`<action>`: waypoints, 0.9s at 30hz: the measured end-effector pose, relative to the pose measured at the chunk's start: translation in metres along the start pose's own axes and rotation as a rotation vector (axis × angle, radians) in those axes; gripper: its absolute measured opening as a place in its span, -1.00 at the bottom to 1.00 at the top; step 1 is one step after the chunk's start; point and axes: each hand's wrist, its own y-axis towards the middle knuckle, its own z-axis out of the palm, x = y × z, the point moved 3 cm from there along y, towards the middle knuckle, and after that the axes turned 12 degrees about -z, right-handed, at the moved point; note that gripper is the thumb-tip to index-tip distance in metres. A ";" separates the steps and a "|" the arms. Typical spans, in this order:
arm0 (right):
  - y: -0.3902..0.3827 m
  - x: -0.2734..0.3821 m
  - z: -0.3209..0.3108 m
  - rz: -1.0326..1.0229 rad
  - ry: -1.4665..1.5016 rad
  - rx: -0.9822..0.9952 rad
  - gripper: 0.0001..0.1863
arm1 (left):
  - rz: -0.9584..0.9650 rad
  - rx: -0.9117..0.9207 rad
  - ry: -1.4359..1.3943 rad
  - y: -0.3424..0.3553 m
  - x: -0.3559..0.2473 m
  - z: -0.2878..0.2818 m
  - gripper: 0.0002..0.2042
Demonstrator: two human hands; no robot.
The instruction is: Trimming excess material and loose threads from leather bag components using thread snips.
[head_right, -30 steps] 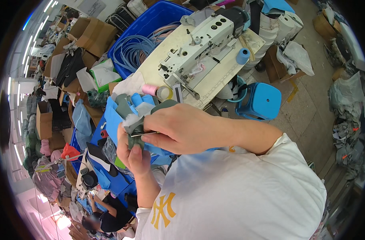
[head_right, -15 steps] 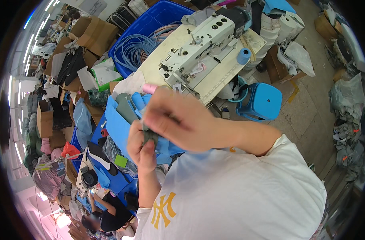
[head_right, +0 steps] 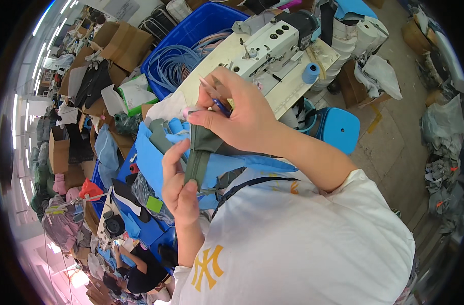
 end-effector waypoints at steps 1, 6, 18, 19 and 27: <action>0.002 -0.004 -0.002 0.125 0.093 -0.026 -0.73 | 0.005 -0.001 0.000 0.000 0.002 -0.001 -0.78; 0.001 0.009 0.009 0.015 0.125 0.064 -0.69 | -0.166 -0.026 0.022 -0.006 0.013 -0.012 -0.79; 0.000 0.029 0.025 0.063 0.203 0.235 -0.80 | -0.420 -0.019 0.098 0.014 -0.016 -0.011 -0.87; 0.000 0.028 0.024 0.063 0.203 0.231 -0.80 | -0.489 0.007 0.005 0.015 -0.014 -0.008 -0.85; 0.003 0.023 0.009 0.071 0.205 0.158 -0.70 | 0.007 0.190 0.109 0.012 0.005 0.001 -0.93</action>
